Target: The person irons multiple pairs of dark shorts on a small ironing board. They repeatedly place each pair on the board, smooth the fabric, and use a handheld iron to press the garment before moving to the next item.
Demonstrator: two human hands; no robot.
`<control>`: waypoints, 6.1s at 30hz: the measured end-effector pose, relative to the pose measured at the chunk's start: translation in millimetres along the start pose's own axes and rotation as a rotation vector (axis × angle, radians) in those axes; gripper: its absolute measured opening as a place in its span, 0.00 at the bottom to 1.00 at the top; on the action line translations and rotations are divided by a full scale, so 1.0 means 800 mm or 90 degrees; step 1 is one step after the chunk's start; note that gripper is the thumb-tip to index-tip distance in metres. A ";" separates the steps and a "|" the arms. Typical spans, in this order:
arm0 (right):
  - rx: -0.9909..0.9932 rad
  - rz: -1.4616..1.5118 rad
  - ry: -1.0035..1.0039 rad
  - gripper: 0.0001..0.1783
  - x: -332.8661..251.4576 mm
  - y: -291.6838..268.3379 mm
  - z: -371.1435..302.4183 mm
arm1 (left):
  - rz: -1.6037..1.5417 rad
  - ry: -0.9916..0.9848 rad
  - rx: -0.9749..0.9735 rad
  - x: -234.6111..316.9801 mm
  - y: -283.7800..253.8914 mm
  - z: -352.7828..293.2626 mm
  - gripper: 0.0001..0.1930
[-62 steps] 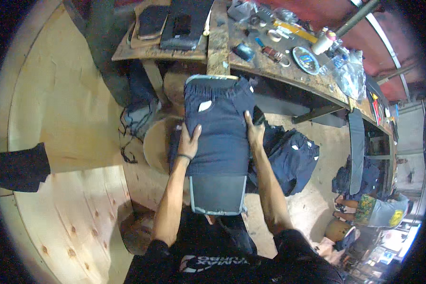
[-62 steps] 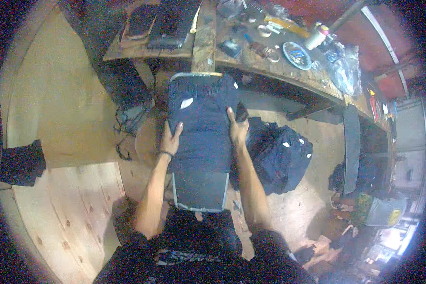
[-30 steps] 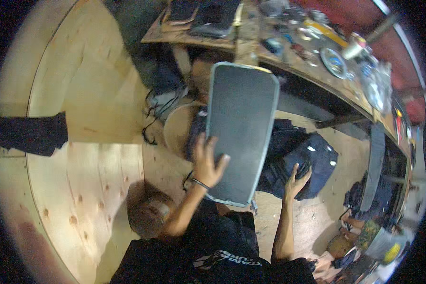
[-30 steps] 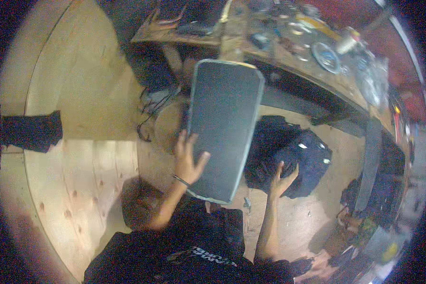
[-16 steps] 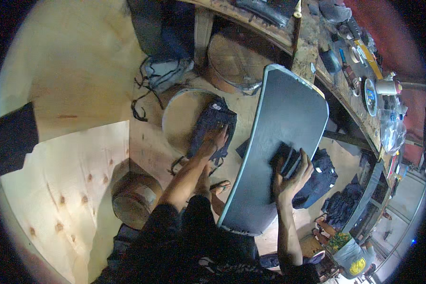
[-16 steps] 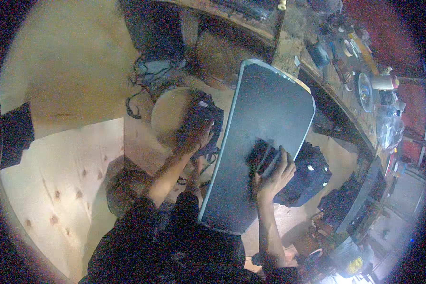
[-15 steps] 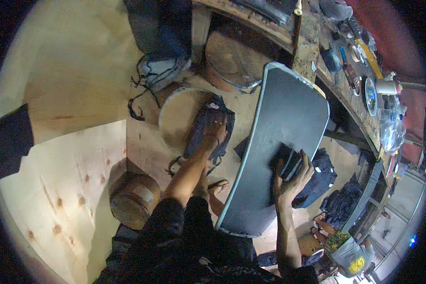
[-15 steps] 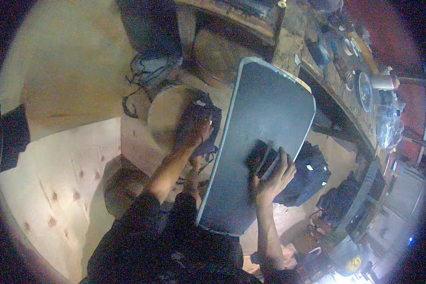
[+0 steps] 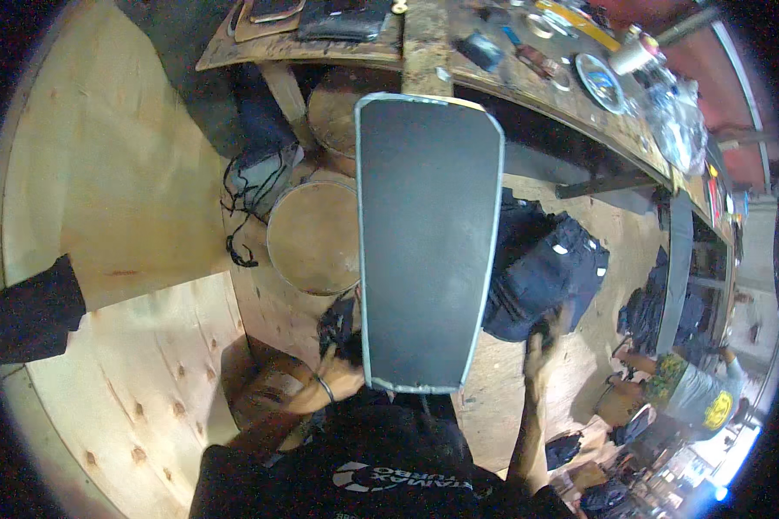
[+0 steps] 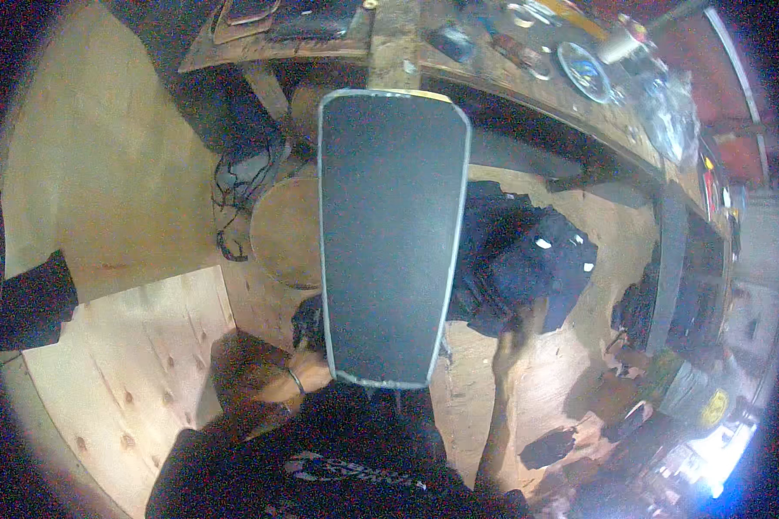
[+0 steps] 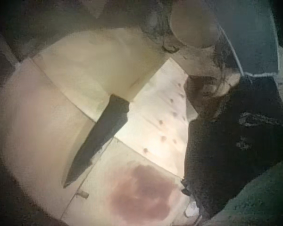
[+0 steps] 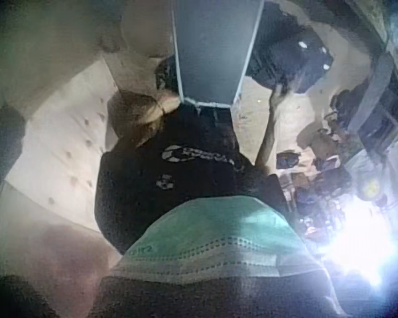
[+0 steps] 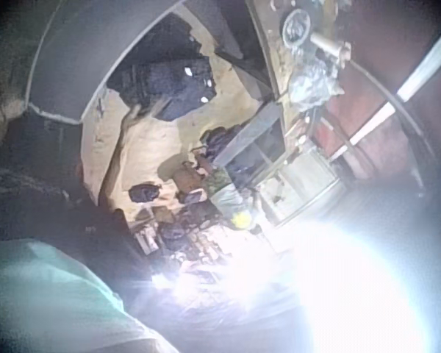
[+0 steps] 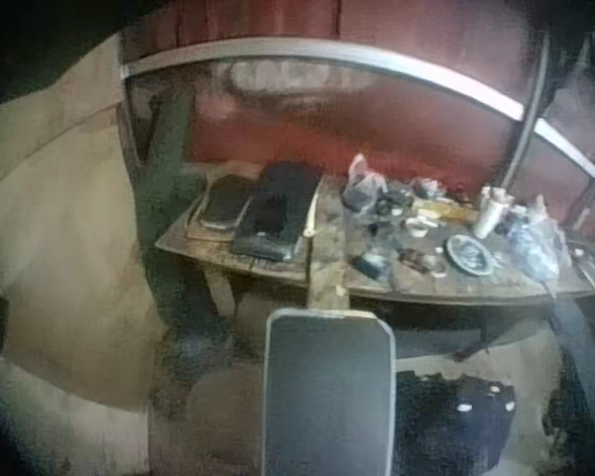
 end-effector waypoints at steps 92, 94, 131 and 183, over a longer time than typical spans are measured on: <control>-0.150 -0.042 -0.007 0.38 -0.052 0.130 0.065 | 0.366 0.278 0.659 0.197 -0.322 0.067 0.11; -0.175 -0.053 0.004 0.38 -0.059 0.127 0.066 | 0.344 0.215 0.627 0.182 -0.323 0.065 0.30; -0.801 0.091 -0.379 0.40 -0.109 0.171 -0.009 | 0.080 -0.027 0.525 0.081 -0.395 0.141 0.76; -0.040 -0.222 -0.269 0.39 -0.097 0.167 0.073 | -0.218 -0.273 0.537 0.112 -0.287 0.053 0.80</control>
Point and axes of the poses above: each hand's wrist, its own z-axis towards the middle knuckle, its own y-axis out of the palm, x = y × z, the point moved 4 cm from there along z, towards the middle knuckle, and after that the axes turned 7 degrees about -x, right-handed, at the moved point
